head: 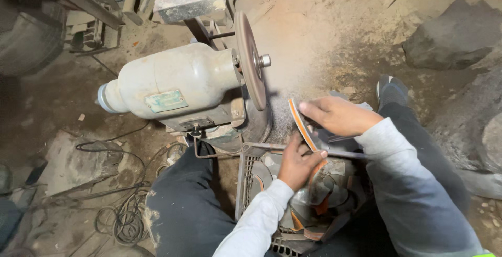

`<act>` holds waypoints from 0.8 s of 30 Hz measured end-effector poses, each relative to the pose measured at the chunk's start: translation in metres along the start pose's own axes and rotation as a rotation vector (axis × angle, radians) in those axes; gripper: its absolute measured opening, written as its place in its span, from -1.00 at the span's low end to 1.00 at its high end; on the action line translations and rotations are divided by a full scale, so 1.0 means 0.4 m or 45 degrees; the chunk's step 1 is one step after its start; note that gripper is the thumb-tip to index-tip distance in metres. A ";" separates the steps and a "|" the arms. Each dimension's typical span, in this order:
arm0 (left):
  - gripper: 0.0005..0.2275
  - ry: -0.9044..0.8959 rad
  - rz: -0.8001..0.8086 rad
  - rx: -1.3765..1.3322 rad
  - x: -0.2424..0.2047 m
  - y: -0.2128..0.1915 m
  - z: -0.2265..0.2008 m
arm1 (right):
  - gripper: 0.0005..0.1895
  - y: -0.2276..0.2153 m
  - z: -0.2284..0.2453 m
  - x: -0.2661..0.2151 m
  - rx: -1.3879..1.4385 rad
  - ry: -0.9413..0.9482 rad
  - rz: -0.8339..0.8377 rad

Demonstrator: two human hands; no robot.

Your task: The person sits on the floor and uses a bench grinder to smooth the edges of curved shoe sole pieces. They hold each piece with both hands, press it against the spinning wheel, and rotate it to grind different edges.

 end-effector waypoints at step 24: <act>-0.60 0.478 -0.145 0.613 0.229 0.108 -0.039 | -0.63 -0.003 0.054 0.124 -0.672 -0.236 -0.230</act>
Point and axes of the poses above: each hand's wrist, its own x-axis towards the middle knuckle, its own y-axis out of the palm, z = x × y, the point moved 1 cm from there along x, towards the middle knuckle, and after that the axes turned 8 degrees about z, right-handed, at the moved point
